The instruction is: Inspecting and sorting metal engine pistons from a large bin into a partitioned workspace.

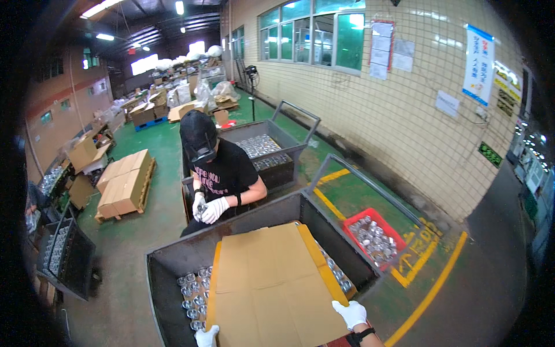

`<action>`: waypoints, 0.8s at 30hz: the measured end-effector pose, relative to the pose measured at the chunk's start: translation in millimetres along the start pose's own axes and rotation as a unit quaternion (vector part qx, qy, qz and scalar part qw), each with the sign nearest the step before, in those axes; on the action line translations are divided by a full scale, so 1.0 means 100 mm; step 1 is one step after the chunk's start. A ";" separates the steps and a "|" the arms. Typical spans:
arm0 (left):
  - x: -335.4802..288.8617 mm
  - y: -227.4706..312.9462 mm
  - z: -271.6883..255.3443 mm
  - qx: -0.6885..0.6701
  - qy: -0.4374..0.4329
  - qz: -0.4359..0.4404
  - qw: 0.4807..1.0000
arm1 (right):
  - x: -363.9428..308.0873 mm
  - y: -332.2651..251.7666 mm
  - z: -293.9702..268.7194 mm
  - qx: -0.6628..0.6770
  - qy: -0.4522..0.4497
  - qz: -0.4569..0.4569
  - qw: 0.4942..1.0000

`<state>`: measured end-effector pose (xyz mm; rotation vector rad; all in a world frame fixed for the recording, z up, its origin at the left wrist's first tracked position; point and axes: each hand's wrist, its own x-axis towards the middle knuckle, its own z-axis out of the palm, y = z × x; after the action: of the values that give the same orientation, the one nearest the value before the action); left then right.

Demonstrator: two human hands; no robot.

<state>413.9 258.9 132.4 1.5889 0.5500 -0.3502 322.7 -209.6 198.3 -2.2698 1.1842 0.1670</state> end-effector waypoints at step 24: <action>1.01 -1.51 1.88 -0.027 -0.043 -0.349 0.936 | 3.44 0.95 1.03 -0.115 -0.270 0.005 0.956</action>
<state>435.1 90.8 -67.1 1.2741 1.0417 -0.9235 469.5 -442.9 -51.3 -2.1956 0.9146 0.9096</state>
